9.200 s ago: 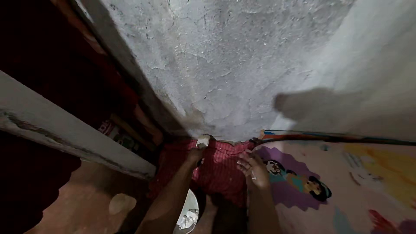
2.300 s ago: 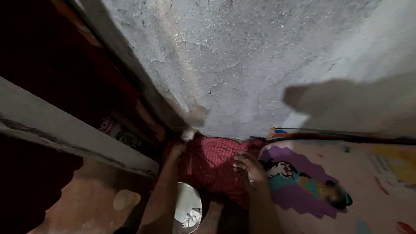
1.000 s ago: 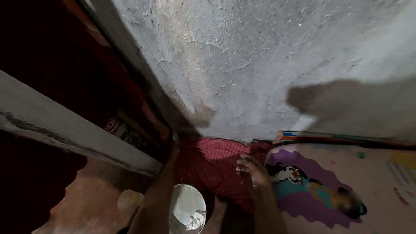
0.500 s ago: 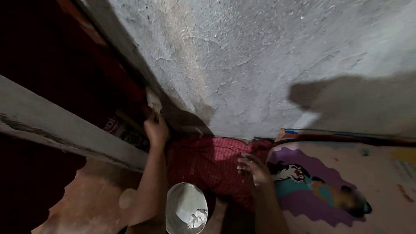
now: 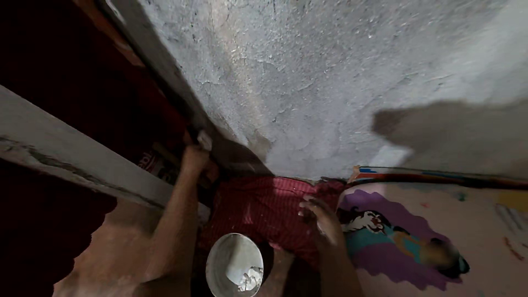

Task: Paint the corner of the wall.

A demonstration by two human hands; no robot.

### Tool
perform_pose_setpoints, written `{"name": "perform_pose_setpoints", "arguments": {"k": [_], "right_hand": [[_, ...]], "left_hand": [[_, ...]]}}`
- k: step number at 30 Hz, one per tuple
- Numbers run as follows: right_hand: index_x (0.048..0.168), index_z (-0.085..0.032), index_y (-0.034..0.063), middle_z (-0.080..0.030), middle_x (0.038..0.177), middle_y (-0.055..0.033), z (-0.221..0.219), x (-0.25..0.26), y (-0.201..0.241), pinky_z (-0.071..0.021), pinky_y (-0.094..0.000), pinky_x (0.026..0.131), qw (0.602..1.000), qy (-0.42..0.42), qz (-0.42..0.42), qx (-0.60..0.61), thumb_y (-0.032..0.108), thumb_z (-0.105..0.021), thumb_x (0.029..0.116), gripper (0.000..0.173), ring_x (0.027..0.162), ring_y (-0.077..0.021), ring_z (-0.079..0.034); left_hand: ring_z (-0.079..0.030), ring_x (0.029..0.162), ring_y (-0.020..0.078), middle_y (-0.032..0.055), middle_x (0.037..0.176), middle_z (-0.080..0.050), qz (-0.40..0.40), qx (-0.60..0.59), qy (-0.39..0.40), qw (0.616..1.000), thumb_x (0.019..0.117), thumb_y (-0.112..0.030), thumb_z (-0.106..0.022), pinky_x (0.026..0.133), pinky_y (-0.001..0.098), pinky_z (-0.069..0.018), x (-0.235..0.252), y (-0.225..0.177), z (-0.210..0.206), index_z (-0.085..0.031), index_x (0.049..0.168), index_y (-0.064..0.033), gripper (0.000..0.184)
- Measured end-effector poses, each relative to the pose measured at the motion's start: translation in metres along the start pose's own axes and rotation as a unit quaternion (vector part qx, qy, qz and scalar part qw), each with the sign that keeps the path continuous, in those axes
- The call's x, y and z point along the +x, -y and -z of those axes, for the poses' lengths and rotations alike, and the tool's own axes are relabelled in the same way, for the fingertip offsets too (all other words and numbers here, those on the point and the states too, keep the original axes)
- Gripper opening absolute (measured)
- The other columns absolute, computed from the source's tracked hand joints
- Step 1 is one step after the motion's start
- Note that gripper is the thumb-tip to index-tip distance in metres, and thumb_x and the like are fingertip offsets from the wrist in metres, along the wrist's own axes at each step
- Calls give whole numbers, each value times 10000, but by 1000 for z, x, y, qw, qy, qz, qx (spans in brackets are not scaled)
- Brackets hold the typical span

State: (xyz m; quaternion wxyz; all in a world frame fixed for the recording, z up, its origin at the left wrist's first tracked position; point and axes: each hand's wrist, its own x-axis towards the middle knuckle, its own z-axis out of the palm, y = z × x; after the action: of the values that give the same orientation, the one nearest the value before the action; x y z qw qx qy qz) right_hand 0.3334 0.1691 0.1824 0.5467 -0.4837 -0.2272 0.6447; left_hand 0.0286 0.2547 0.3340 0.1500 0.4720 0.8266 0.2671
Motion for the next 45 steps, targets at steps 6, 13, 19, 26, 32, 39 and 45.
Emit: {"name": "perform_pose_setpoints", "arguments": {"k": [6, 13, 19, 26, 32, 39, 45], "right_hand": [[1307, -555, -67, -672, 969, -83, 3, 3, -3, -564, -249, 650, 999, 18, 17, -24, 78, -479, 1039, 314, 697, -85, -640], [1280, -561, -64, -679, 959, -84, 4, -1, -4, -573, -258, 641, 999, 8, 35, -2, 64, -478, 1038, 286, 700, -98, -653], [1286, -548, -81, -654, 966, -99, -4, -8, 2, -556, -246, 623, 1000, 9, 17, -8, 24, -488, 1031, 283, 663, -100, -625], [1303, -546, -81, -662, 955, -94, -3, -3, 0, -555, -244, 623, 1000, 14, 16, -20, 43, -482, 1035, 302, 662, -89, -628], [1284, -565, -74, -669, 976, -79, 3, -2, -3, -555, -229, 661, 999, 16, 46, -21, 78, -482, 1046, 294, 726, -64, -637], [1288, -552, -83, -653, 976, -100, -4, -8, 2, -552, -246, 621, 999, 13, 32, -14, 30, -497, 1026, 290, 673, -93, -623], [1291, -537, -67, -652, 940, -90, -5, -9, 3, -560, -247, 594, 1000, 18, 8, -21, 46, -476, 1053, 270, 632, -105, -628]], "left_hand": [[-561, 649, 95, 70, 871, -644, -73, -33, -77, 994, 1008, -175, -602, 635, 310, -527, -19, -67, 106, -673, 1121, -8, 214], [-579, 649, 64, 41, 888, -616, -129, -34, -199, 971, 1004, -170, -549, 625, 263, -535, -28, -107, 160, -641, 1145, -20, 225], [-672, 872, 412, 277, 995, -670, -71, 44, -95, 992, 1019, -147, -559, 807, 623, -535, -18, -43, 65, -675, 1103, 49, 243], [-605, 691, 230, 154, 845, -653, -49, 64, -23, 996, 991, -188, -640, 686, 463, -535, -9, -56, 100, -675, 992, 41, 232], [-553, 695, 86, 76, 942, -611, -126, 22, -201, 971, 1016, -219, -564, 679, 312, -520, -33, -125, 201, -616, 1189, 17, 297], [-658, 1029, 478, 327, 1101, -650, -165, 102, -197, 961, 1025, -88, -525, 907, 647, -505, -42, -94, 105, -596, 1210, 94, 270], [-667, 1065, 399, 255, 1145, -671, -58, 148, 65, 985, 988, -189, -627, 938, 571, -530, -34, 20, -38, -650, 1209, 25, 309]]}}
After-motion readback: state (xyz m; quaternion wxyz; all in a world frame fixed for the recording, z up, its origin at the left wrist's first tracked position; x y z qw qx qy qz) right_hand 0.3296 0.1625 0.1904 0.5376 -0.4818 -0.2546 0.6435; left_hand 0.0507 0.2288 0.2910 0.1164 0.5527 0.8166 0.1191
